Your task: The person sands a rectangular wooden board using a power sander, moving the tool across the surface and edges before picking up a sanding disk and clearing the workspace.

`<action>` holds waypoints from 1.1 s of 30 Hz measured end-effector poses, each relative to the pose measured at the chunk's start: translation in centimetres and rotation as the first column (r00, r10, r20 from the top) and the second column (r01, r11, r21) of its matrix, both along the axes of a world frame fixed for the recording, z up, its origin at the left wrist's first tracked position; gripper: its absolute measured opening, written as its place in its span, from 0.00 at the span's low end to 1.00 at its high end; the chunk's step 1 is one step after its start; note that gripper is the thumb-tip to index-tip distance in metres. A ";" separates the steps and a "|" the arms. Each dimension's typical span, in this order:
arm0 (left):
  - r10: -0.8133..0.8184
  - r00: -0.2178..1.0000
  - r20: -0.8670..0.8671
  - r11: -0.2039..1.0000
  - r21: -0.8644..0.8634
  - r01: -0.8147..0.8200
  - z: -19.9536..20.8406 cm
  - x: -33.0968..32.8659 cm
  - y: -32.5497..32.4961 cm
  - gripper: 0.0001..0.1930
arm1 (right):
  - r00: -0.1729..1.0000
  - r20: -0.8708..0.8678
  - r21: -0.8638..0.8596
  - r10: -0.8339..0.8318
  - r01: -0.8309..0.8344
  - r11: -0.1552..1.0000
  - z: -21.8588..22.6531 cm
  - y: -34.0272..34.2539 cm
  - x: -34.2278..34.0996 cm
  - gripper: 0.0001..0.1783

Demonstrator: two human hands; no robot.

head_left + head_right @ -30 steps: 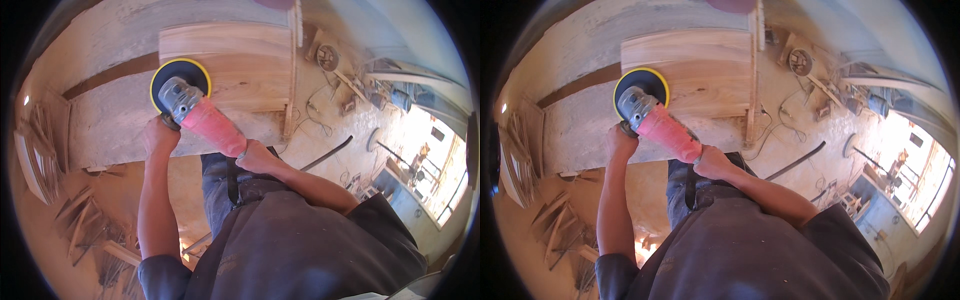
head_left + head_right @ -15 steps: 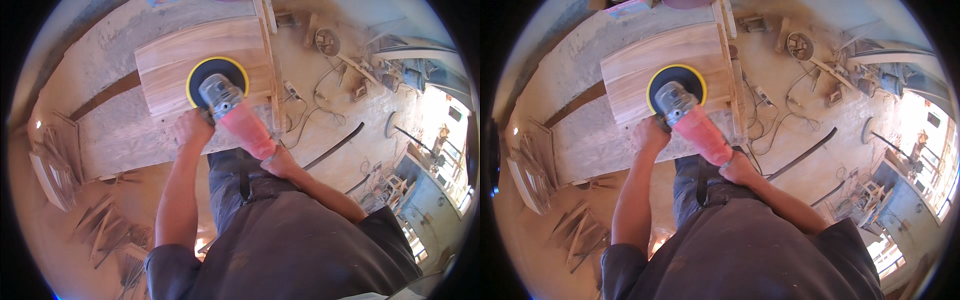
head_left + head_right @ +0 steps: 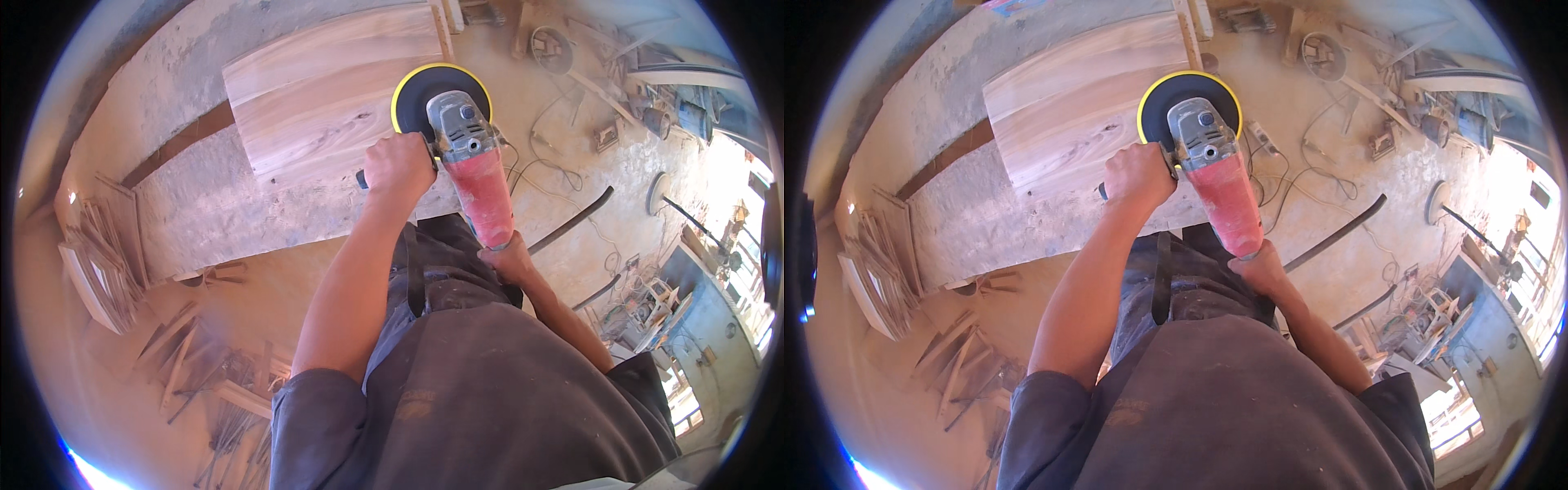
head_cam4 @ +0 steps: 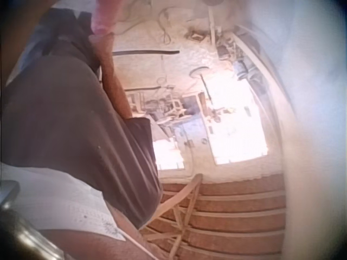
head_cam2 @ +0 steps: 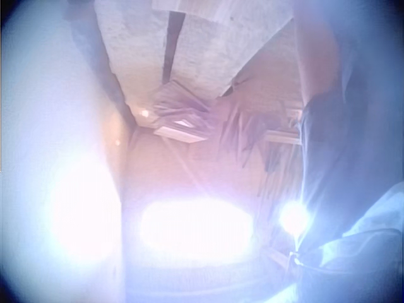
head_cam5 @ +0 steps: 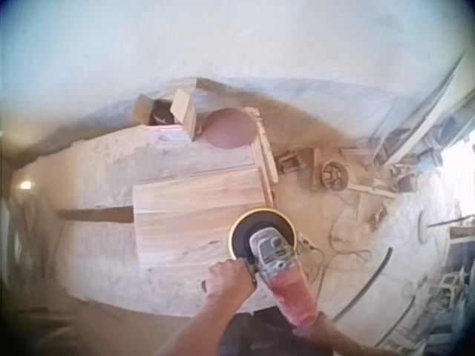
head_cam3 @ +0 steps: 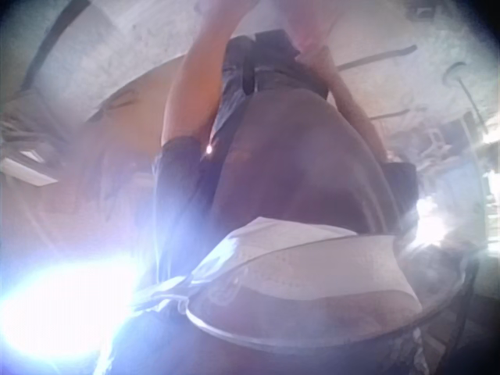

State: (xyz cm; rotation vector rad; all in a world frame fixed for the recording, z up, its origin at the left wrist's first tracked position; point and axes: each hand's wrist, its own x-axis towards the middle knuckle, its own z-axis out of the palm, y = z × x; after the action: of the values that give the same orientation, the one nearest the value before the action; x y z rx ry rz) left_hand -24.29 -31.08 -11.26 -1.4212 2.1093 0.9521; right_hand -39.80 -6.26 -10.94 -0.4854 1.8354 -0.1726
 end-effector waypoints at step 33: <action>0.016 0.998 0.062 1.000 -0.014 -0.015 0.1 8.4 1.0 0.11 | 0.999 -0.010 -0.061 0.045 -0.046 0.997 1.6 -0.9 8.0 0.19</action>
State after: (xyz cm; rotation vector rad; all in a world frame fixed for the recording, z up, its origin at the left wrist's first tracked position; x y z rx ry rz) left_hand -15.84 -30.05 -11.13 -1.4568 2.0664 0.8889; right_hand -31.81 -7.13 -9.32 -0.5713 1.8304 -0.1964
